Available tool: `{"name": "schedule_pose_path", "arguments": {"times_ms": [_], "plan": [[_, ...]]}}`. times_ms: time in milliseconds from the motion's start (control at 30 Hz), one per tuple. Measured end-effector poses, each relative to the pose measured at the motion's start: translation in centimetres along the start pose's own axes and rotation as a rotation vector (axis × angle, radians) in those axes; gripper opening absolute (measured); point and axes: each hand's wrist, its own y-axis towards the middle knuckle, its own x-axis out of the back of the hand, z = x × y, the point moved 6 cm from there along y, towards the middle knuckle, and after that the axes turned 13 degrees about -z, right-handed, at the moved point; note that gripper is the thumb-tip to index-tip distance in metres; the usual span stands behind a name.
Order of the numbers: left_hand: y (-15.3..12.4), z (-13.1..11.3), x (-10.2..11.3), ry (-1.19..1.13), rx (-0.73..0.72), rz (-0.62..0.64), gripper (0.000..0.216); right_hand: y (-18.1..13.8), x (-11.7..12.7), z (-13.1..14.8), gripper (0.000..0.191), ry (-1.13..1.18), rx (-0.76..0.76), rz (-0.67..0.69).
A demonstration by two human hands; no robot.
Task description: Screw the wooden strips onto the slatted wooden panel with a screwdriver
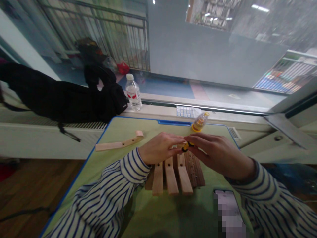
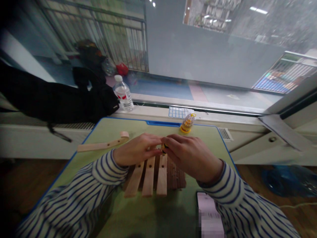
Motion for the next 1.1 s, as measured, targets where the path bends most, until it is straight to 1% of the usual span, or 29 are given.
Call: {"name": "schedule_pose_path", "arguments": {"times_ms": [100, 167, 500, 700, 833, 1100], "plan": [[-0.1, 0.0, 0.1, 0.001, -0.001, 0.028, 0.02, 0.0, 0.0, 0.0, 0.026, -0.006, -0.005, 0.014], [-0.1, 0.1, 0.2, 0.004, 0.001, 0.025, 0.018, 0.0, 0.0, 0.1, 0.027, 0.0, -0.007, 0.024], [0.0, 0.0, 0.2, 0.037, -0.008, 0.034, 0.02, 0.1, 0.0, 0.1, 0.026, 0.011, -0.003, 0.011], [-0.1, 0.1, 0.2, 0.056, -0.022, 0.017, 0.027, 0.0, 0.0, 0.1, 0.029, 0.023, 0.007, 0.002], [0.2, 0.2, -0.1, 0.108, -0.013, 0.024, 0.025, 0.1, -0.2, 0.0, 0.028, 0.024, -0.002, 0.003], [0.3, 1.0, -0.7, 0.293, -0.019, -0.031, 0.028, 0.5, -0.3, -0.2, 0.025, 0.033, 0.014, 0.039]]}}
